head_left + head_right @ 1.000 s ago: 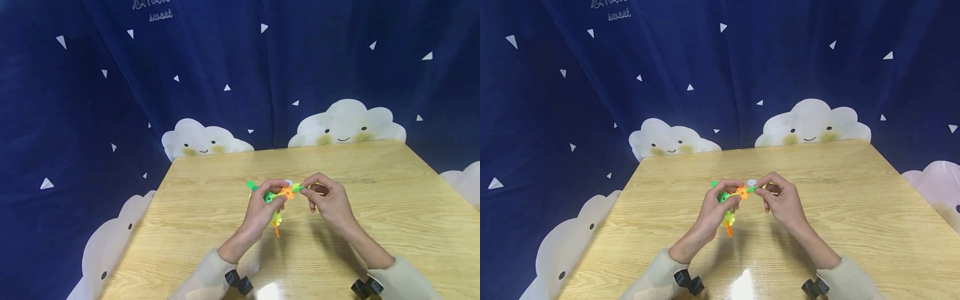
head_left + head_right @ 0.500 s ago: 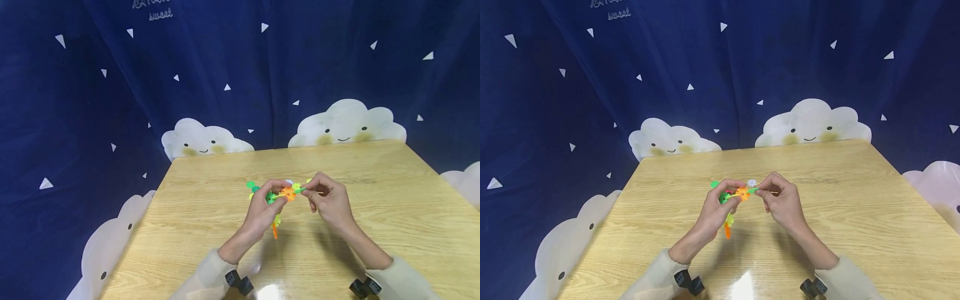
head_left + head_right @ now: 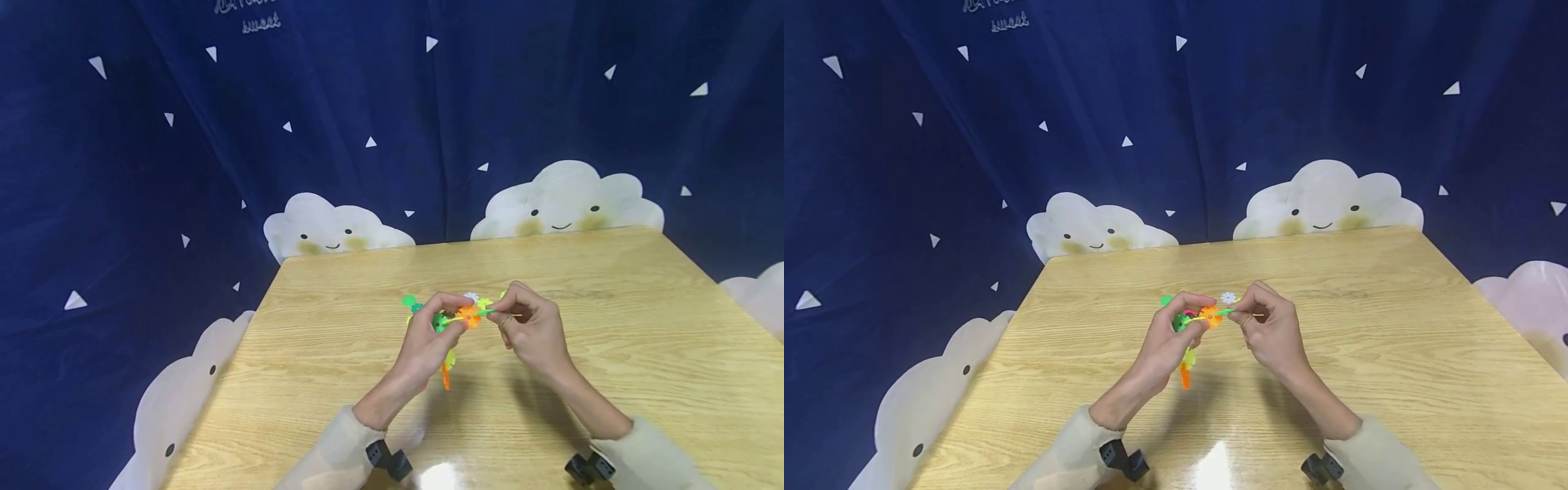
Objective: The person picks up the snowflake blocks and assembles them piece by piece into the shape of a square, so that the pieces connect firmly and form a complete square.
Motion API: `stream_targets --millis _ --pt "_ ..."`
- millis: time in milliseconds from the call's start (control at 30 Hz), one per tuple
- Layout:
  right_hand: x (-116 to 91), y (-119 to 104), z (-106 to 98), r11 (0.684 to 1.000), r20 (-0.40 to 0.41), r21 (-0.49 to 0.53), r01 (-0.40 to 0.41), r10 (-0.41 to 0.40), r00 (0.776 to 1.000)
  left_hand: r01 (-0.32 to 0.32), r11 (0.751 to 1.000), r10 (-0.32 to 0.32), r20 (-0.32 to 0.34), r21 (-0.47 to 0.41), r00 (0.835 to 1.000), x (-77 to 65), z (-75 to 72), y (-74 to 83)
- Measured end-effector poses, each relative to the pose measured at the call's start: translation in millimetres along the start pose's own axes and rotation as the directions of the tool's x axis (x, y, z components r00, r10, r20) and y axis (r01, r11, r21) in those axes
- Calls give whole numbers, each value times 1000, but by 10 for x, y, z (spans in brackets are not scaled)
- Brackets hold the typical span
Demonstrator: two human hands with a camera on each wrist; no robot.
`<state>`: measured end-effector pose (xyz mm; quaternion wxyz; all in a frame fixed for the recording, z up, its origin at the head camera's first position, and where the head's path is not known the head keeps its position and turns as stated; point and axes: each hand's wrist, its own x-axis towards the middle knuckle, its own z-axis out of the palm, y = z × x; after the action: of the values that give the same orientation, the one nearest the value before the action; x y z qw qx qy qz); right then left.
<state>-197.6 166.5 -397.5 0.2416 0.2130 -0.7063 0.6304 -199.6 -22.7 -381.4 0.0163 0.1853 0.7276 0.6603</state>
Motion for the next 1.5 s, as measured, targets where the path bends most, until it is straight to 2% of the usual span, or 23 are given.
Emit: stream_targets --millis 200,400,533,800,1033,1267,1500 --pt "6 -9 -4 1000 14 0 -22 22 1000 -1 1000 1 18 -3 1000 4 -18 -3" --pt "35 -23 -95 988 56 3 -154 153 987 25 994 -10 142 -103 990 12 -80 -30" --pt "58 -25 -141 983 82 -11 -183 184 980 49 988 -19 203 -148 979 34 -97 -41" --pt "87 -17 -158 980 125 -13 -200 200 972 75 983 -38 210 -170 977 38 -89 -48" --pt "91 -23 -137 967 197 -15 -255 252 947 87 984 -39 287 -158 957 20 -51 -45" --pt "90 -2 -119 961 239 -16 -274 270 933 97 982 -49 273 -164 961 24 -30 -67" --pt "120 24 -106 955 289 -16 -295 287 913 144 973 -90 276 -180 957 26 -11 -81"
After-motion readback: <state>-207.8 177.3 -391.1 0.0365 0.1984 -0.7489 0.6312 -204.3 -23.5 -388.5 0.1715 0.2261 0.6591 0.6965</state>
